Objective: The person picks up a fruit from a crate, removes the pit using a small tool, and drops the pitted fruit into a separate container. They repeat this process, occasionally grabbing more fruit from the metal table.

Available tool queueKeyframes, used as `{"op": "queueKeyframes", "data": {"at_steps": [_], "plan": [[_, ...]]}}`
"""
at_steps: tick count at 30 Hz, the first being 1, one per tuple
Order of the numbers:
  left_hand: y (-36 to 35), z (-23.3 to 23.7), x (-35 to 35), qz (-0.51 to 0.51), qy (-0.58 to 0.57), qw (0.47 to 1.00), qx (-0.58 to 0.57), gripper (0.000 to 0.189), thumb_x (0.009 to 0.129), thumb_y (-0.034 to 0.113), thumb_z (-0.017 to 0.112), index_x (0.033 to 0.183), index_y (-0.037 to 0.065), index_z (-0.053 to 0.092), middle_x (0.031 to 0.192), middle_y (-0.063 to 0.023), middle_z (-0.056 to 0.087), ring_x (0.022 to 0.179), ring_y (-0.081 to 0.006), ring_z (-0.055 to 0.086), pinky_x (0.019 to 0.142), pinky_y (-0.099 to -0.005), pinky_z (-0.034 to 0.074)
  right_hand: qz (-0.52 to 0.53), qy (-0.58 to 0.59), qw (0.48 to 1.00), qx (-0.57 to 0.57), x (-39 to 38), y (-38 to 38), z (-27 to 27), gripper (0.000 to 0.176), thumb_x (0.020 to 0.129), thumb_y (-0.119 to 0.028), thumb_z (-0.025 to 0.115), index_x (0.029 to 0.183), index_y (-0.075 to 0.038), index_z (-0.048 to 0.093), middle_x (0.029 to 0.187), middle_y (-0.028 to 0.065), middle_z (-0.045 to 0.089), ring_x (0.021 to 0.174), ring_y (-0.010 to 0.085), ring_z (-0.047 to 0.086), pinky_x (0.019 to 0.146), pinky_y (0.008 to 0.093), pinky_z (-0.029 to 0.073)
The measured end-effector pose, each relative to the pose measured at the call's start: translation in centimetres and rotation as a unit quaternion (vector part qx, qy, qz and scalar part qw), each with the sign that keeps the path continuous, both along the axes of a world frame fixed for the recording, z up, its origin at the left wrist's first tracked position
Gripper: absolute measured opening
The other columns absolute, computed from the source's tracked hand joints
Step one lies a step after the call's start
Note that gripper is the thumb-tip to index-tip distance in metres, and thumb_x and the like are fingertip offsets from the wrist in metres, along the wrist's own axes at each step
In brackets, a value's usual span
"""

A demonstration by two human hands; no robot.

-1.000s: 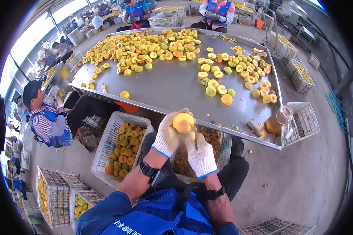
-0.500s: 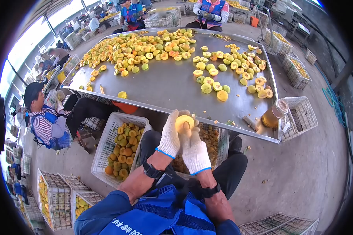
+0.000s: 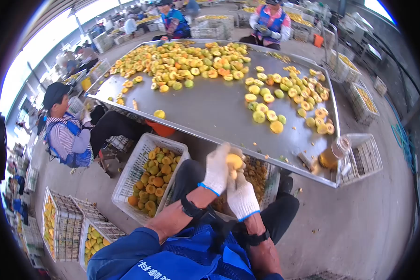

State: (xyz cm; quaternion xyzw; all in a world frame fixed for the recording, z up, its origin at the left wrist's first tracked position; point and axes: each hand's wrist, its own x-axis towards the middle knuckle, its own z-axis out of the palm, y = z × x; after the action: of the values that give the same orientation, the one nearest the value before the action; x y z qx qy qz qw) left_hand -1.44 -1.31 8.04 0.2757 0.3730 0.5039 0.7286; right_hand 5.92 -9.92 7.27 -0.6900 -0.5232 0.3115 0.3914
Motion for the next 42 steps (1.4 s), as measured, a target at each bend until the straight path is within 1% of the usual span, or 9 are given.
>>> {"op": "queueKeyframes", "data": {"at_steps": [3,6,9,10,21,25,30,34,42], "plan": [[0.0,0.0,0.0,-0.012,0.035,0.998,0.045,0.042,0.103,0.029,0.053,0.079,-0.001,0.069,0.074,-0.0079,0.068,0.058,-0.0148,0.063,0.056,-0.0279,0.052,0.038,0.035,0.992,0.118,0.9,0.1,-3.2,0.031,0.106,-0.024,0.047,0.111,0.004,0.059,0.083,0.0185,0.07,0.071,0.0369,0.068,0.062,0.0417,0.05],[0.0,0.0,-0.1,-0.041,0.024,0.994,0.097,0.043,0.104,0.031,0.054,0.081,-0.001,0.071,0.074,-0.0059,0.068,0.061,-0.0124,0.063,0.057,-0.0266,0.052,0.023,0.218,0.976,0.005,1.0,0.0,-3.7,0.026,0.107,-0.034,0.049,0.093,-0.013,0.057,0.06,-0.0031,0.046,0.042,0.0109,0.041,0.04,0.0248,0.029],[0.3,-0.4,-0.6,-0.104,0.009,0.986,0.133,0.043,0.104,0.033,0.054,0.082,0.0,0.072,0.073,-0.0048,0.068,0.065,-0.012,0.064,0.059,-0.0254,0.052,0.031,0.459,0.872,-0.167,2.6,-0.7,-1.9,0.023,0.106,-0.031,0.05,0.1,-0.011,0.058,0.063,0.0002,0.052,0.046,0.0156,0.049,0.042,0.0309,0.038],[0.4,-0.8,-0.4,-0.108,0.003,0.984,0.143,0.044,0.104,0.033,0.054,0.082,-0.001,0.071,0.074,-0.0049,0.069,0.065,-0.0121,0.064,0.059,-0.0252,0.051,0.021,0.48,0.859,-0.178,1.9,-0.9,-0.6,0.024,0.106,-0.036,0.05,0.09,-0.018,0.049,0.058,-0.0064,0.038,0.04,0.0069,0.034,0.037,0.0236,0.023],[0.4,-2.2,0.3,-0.242,0.0,0.935,0.26,0.058,0.106,0.042,0.045,0.077,0.0,0.071,0.074,-0.0083,0.071,0.066,-0.0146,0.066,0.064,-0.0276,0.054,0.125,0.523,0.828,-0.157,4.3,-2.8,-1.7,0.032,0.103,-0.044,0.054,0.088,-0.016,0.051,0.056,-0.0067,0.035,0.039,0.005,0.028,0.037,0.0231,0.021],[-0.2,-3.0,1.8,-0.138,-0.145,0.979,-0.024,0.046,0.105,0.037,0.047,0.088,0.002,0.071,0.078,-0.0086,0.07,0.069,-0.0175,0.066,0.066,-0.0304,0.055,0.137,0.55,0.818,-0.103,5.5,-3.0,-3.9,0.035,0.102,-0.045,0.056,0.087,-0.014,0.05,0.056,-0.0068,0.033,0.039,0.0048,0.026,0.036,0.0222,0.019],[0.6,-8.6,3.6,-0.042,0.215,0.969,0.117,0.039,0.098,0.04,0.064,0.094,0.002,0.071,0.089,-0.0043,0.07,0.075,-0.0164,0.064,0.071,-0.0302,0.051,0.14,0.654,0.742,-0.034,6.5,-3.6,-5.5,0.04,0.103,-0.048,0.055,0.084,-0.014,0.047,0.057,-0.0076,0.027,0.04,0.0041,0.023,0.035,0.023,0.019],[-0.3,-4.9,0.9,-0.108,0.385,0.902,0.162,0.032,0.096,0.032,0.067,0.1,0.001,0.072,0.09,-0.0067,0.074,0.083,-0.012,0.066,0.076,-0.0317,0.052,-0.013,0.584,0.812,-0.005,6.8,-3.3,-6.1,0.039,0.105,-0.047,0.051,0.082,-0.016,0.045,0.058,-0.0085,0.027,0.04,0.0037,0.022,0.035,0.0227,0.019],[3.6,-3.6,-10.0,0.051,0.276,0.952,0.12,0.027,0.096,0.024,0.064,0.107,0.0,0.072,0.09,-0.0042,0.07,0.076,-0.0097,0.064,0.063,-0.0246,0.052,-0.085,0.519,0.846,-0.091,6.8,-3.1,-7.7,0.033,0.106,-0.042,0.052,0.084,-0.018,0.045,0.059,-0.007,0.03,0.039,0.0045,0.026,0.035,0.0226,0.02]]}}
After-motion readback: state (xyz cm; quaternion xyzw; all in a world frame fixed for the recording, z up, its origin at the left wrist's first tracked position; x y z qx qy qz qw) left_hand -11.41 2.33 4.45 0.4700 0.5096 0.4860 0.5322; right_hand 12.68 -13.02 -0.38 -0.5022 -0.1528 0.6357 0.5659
